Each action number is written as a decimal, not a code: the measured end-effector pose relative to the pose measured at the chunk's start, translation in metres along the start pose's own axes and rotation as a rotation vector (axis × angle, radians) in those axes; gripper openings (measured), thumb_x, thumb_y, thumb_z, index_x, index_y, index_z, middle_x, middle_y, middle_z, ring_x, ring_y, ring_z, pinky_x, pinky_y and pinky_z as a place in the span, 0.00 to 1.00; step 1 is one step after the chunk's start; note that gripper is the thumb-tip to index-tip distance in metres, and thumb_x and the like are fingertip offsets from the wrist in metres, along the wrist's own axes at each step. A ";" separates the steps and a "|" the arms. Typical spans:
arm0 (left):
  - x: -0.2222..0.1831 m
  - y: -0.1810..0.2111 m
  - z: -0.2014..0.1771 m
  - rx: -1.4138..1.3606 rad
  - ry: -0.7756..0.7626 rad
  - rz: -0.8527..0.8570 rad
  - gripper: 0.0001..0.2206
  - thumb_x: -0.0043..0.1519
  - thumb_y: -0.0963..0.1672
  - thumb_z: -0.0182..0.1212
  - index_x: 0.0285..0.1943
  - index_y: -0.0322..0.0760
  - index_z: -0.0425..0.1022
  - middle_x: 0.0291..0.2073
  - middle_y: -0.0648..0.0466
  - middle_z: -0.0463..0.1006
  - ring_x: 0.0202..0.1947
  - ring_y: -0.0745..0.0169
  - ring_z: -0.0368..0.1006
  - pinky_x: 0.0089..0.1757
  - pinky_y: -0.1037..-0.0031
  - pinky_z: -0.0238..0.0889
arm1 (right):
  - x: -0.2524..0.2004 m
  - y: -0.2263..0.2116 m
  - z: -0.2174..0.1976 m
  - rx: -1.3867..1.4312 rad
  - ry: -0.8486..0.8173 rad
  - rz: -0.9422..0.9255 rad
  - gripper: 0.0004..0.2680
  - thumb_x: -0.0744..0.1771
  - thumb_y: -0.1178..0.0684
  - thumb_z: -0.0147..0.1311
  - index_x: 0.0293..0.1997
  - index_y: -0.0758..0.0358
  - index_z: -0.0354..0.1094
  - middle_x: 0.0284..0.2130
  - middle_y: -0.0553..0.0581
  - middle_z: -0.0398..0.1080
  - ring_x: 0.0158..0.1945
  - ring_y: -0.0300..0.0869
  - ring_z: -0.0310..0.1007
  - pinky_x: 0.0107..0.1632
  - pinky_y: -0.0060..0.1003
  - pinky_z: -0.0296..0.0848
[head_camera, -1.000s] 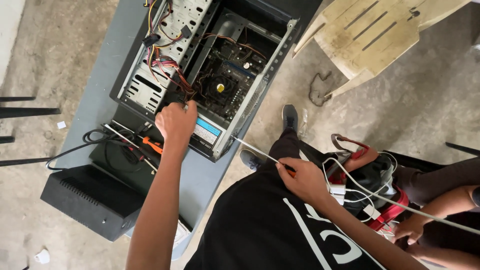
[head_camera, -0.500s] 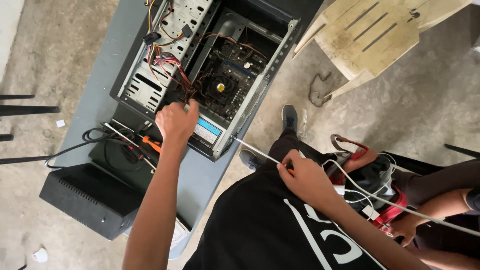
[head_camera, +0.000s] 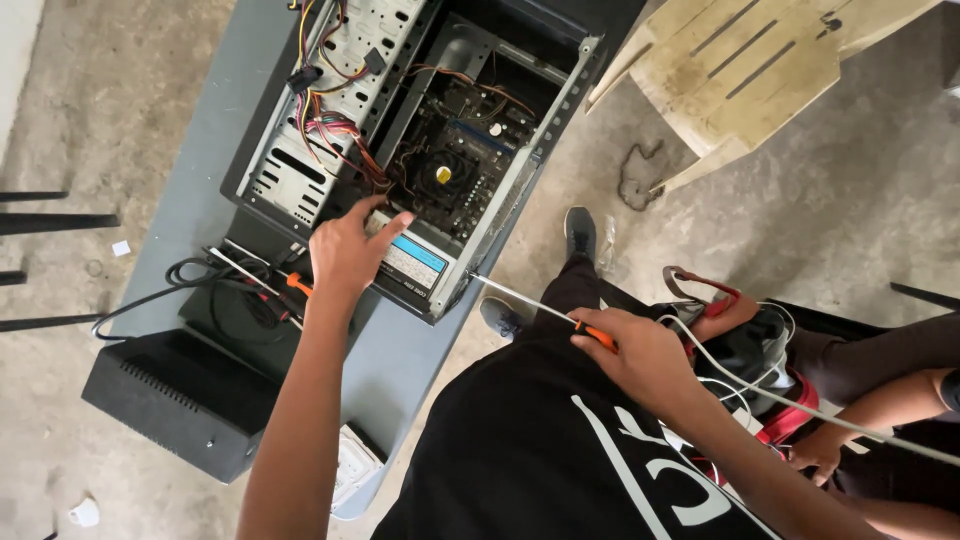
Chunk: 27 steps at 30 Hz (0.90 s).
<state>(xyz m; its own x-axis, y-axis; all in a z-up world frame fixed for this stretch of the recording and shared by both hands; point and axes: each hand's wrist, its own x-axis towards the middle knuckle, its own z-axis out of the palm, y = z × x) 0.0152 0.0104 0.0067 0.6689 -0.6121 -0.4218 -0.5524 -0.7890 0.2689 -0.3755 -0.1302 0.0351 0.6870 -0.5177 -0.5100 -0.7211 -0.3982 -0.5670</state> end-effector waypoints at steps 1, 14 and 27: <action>0.002 -0.003 0.003 0.000 0.002 0.003 0.37 0.62 0.73 0.50 0.69 0.63 0.78 0.39 0.35 0.85 0.53 0.30 0.80 0.60 0.53 0.67 | -0.001 -0.004 -0.001 -0.001 0.003 0.000 0.15 0.70 0.38 0.58 0.65 0.37 0.76 0.54 0.50 0.82 0.55 0.56 0.82 0.55 0.53 0.80; 0.013 -0.027 0.020 -0.043 0.112 0.055 0.34 0.64 0.72 0.57 0.57 0.54 0.88 0.31 0.47 0.86 0.38 0.38 0.82 0.49 0.57 0.72 | 0.004 -0.005 0.001 -0.002 -0.032 0.033 0.15 0.69 0.39 0.60 0.62 0.42 0.69 0.47 0.52 0.83 0.49 0.54 0.86 0.49 0.49 0.83; 0.016 -0.028 0.027 -0.037 0.093 -0.006 0.34 0.63 0.72 0.57 0.58 0.58 0.88 0.34 0.49 0.87 0.44 0.39 0.83 0.52 0.58 0.73 | 0.013 -0.006 0.012 0.418 -0.176 0.347 0.17 0.65 0.38 0.67 0.50 0.58 0.71 0.36 0.61 0.81 0.44 0.51 0.83 0.46 0.46 0.78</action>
<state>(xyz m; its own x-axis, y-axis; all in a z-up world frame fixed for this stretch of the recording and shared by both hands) 0.0277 0.0245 -0.0310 0.7163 -0.6082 -0.3422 -0.5304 -0.7931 0.2994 -0.3613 -0.1255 0.0238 0.4472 -0.4167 -0.7914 -0.8342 0.1248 -0.5371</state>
